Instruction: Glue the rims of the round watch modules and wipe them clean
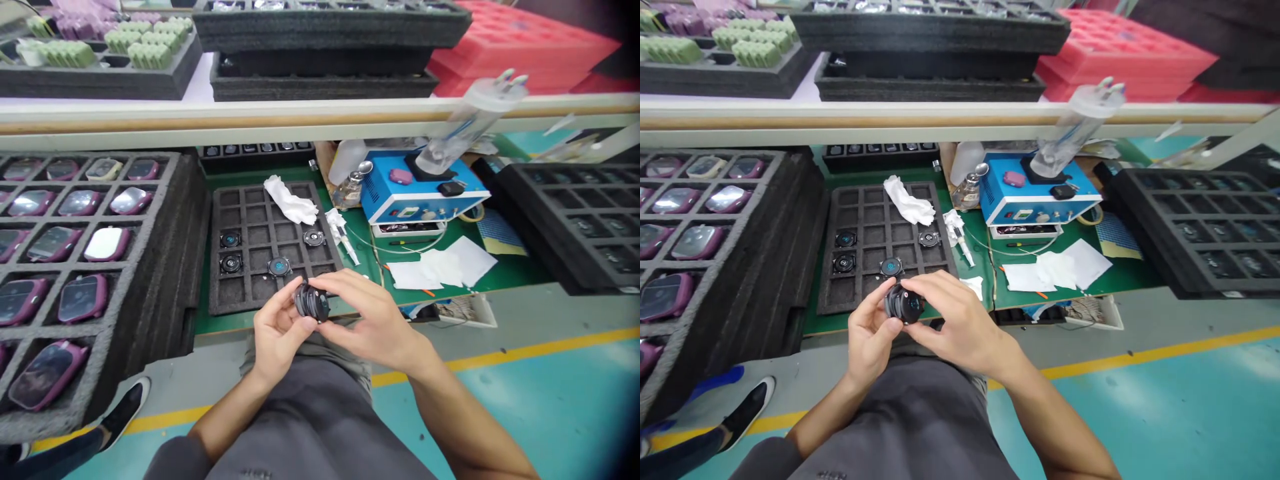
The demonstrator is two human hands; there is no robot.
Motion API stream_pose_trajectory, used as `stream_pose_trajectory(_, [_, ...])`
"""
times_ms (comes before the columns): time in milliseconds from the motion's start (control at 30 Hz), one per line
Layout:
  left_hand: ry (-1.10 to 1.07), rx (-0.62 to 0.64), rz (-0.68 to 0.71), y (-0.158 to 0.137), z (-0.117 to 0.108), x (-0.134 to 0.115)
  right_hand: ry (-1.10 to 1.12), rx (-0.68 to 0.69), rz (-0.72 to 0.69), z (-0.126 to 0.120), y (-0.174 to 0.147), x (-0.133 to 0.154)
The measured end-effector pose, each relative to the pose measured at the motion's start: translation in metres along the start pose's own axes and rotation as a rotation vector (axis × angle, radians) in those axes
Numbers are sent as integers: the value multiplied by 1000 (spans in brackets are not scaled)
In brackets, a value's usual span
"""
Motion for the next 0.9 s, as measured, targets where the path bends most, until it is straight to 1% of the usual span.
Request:
stream_pose_trajectory(133, [-11,28,24,-3,1,-9,38,-31,8,2,-3,1])
stream_pose_trajectory(200, [9,43,7,-6,1,-11,57,-46,21,5,-4,1])
stream_pose_trajectory(333, [44,54,-64,-10,-2,-4,51,-74,69,7,-6,-5])
stream_pose_trajectory(400, [66,37,-64,-9,-4,-2,63,-75,73,6,-3,-7])
stream_pose_trajectory(533, [117,38,-30,0,5,-7,112,-94,73,-1,5,-13])
stream_pose_trajectory(600, [161,74,-13,7,12,-11,141,-114,105,-5,11,-22])
stream_pose_trajectory(667, [228,113,0,16,15,-14,174,-140,155,-8,18,-36])
stream_pose_trajectory(733, [307,107,29,25,6,-17,204,-169,205,-12,28,-51])
stream_pose_trajectory(767, [356,72,57,30,-4,-20,213,-181,227,-14,34,-59])
stream_pose_trajectory(833, [487,-53,124,39,-35,-25,208,-193,248,-17,52,-73])
stream_pose_trajectory(900, [664,-211,172,44,-70,-26,158,-187,235,-17,78,-87])
Point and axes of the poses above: each hand's wrist, its own y-axis towards the middle knuckle, its own z-axis out of the palm, x = y × z, the point moved 10 cm from there along y, towards the middle knuckle, and after that the axes turned 6 degrees about y, right-handed, at the moved point
